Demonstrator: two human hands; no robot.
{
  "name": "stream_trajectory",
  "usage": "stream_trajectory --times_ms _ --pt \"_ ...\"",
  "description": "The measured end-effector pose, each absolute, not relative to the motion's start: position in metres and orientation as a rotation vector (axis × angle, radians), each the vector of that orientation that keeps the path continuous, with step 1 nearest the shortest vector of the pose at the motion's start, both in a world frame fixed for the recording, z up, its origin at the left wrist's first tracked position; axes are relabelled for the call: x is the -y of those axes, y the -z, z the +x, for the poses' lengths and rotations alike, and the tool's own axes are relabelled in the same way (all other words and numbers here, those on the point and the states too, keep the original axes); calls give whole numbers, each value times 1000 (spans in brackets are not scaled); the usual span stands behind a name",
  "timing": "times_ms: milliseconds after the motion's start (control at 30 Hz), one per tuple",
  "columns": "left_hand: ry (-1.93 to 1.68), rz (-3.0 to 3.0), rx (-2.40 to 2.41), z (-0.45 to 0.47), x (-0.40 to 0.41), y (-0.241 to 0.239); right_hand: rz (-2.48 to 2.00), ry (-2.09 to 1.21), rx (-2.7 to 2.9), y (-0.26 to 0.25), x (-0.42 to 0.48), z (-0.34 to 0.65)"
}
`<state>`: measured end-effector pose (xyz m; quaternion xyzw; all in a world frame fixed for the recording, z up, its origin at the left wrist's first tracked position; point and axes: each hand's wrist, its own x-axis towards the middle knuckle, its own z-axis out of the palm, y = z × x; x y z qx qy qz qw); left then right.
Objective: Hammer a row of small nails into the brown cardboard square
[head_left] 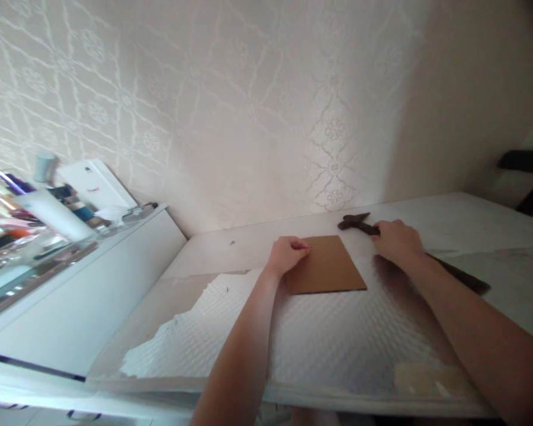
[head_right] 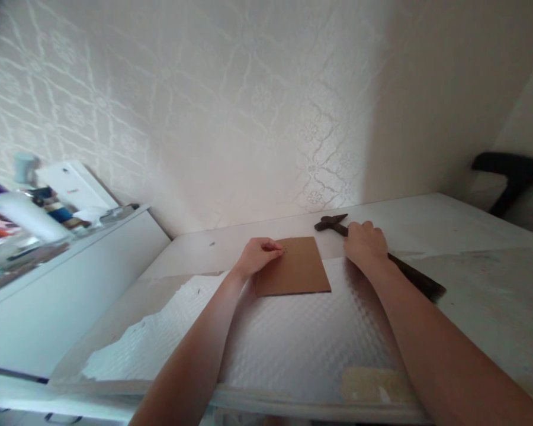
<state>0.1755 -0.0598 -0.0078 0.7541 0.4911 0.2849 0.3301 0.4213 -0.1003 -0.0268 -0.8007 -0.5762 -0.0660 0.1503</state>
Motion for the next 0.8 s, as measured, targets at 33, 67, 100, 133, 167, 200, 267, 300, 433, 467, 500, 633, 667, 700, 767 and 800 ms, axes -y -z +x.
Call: stream_trajectory --times_ms 33,67,100,133,167,200,267,300,433,467,500,633,667,700,767,800 --pt "-745 1969 -1283 176 60 8 -2298 189 1655 25 101 421" --pt "-747 1968 -1282 176 59 9 -2297 189 1648 23 102 420" --pt "-751 1971 -1283 176 59 10 -2295 191 1639 20 103 419" --pt "-753 1976 -1285 175 59 10 -2291 196 1628 17 104 418" --pt "-756 1982 -1285 175 59 11 -2278 202 1619 13 106 416" --pt "-760 1986 -1284 175 59 11 -2253 212 1616 10 107 415" --pt "-763 1993 -1280 175 59 11 -2147 250 1631 4 108 411" --pt "-764 1995 -1278 175 59 12 -2068 275 1649 2 109 409" --pt "-777 2019 -1270 175 60 12 -1686 326 1774 -2 109 403" --pt "-782 2026 -1269 175 60 12 -1591 324 1818 -1 108 401" --pt "-787 2030 -1272 174 60 12 -1500 323 1867 -1 108 399" --pt "-787 2030 -1296 174 61 12 -1266 340 2025 0 108 392" --pt "-782 2031 -1303 173 61 12 -1246 348 2045 0 108 390" --pt "-778 2034 -1308 173 61 12 -1236 354 2060 0 108 389" --pt "-772 2042 -1317 173 60 12 -1235 362 2091 1 108 387" --pt "-767 2046 -1318 173 60 12 -1237 366 2109 1 108 387"
